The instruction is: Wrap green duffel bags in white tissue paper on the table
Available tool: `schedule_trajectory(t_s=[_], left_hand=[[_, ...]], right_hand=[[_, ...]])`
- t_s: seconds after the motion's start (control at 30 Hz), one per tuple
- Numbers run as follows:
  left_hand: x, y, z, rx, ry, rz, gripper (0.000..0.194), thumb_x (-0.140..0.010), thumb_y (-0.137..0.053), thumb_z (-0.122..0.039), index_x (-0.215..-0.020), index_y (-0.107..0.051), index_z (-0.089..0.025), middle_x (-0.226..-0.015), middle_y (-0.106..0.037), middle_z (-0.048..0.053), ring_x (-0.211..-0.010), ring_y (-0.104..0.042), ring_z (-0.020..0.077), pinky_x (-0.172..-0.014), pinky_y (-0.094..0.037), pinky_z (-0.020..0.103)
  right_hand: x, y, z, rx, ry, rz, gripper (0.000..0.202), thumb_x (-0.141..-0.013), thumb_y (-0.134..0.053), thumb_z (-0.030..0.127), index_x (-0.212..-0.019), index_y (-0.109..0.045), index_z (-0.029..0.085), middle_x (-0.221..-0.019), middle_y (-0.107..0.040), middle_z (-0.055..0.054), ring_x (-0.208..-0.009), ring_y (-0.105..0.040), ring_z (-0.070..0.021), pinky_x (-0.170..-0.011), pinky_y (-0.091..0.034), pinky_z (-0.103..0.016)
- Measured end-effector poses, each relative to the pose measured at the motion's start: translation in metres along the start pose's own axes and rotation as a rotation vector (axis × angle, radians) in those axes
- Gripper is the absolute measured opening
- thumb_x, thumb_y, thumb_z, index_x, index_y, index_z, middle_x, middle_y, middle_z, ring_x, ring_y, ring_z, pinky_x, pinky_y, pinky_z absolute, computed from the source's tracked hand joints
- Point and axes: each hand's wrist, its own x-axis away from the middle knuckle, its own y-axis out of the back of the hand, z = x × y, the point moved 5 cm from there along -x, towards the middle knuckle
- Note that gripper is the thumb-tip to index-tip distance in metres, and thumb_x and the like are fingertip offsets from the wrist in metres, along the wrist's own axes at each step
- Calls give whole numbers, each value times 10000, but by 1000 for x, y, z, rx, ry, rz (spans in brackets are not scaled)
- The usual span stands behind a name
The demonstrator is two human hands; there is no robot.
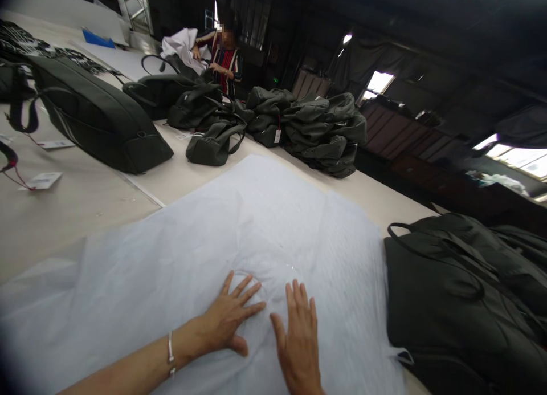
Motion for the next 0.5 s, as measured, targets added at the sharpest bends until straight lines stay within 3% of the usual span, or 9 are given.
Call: schedule_trajectory(t_s=[0.07,0.17,0.27,0.37,0.43,0.5], left_hand=[[-7,-1,2,-43,2,-10,922,-728,-689,-712,-1496,-346,-333,-1600,-237,157,-1472,-120,443,-1045,2,814],[-29,5,7,-94,-23,-79,869,-766,-628,-734,-1490,-359,-335,-1600,-252,141,-1474,-136,427,-1060,-9,797],[-66,22,16,-129,-23,-149,826,-781,-626,-719,-1469,-409,-316,-1585,-298,140,-1460,-182,436,-1081,-31,772],[-107,47,24,-136,-1,-165,803,-754,-705,-664,-1417,-498,-261,-1547,-365,171,-1439,-224,454,-1094,-46,753],[-125,67,25,-119,-4,-187,793,-764,-714,-640,-1410,-504,-231,-1531,-385,189,-1436,-246,440,-1103,-79,736],[-126,90,21,-96,-17,-238,794,-815,-674,-623,-1457,-430,-225,-1556,-338,188,-1450,-230,409,-1120,-118,704]], right_hand=[[58,-8,27,37,153,-60,692,-959,-444,507,-1530,-250,168,-1444,-517,-131,-1352,-454,-305,-1099,-342,-481],[112,-11,33,95,76,-96,722,-971,-324,571,-1564,-131,207,-1307,-633,-128,-1211,-587,-332,-1043,-381,-532],[130,5,12,121,-98,-69,690,-987,-256,546,-1570,-68,229,-1332,-611,-143,-1227,-570,-363,-1048,-355,-606],[132,32,-7,114,-213,-58,658,-993,-264,509,-1568,-98,234,-1418,-539,-137,-1315,-487,-368,-1081,-319,-642],[139,46,-3,121,-230,-60,675,-989,-266,526,-1568,-103,220,-1429,-524,-151,-1321,-478,-380,-1074,-319,-669],[154,53,18,121,-189,-41,707,-984,-286,534,-1570,-57,211,-1392,-552,-177,-1271,-527,-387,-1037,-361,-675]])
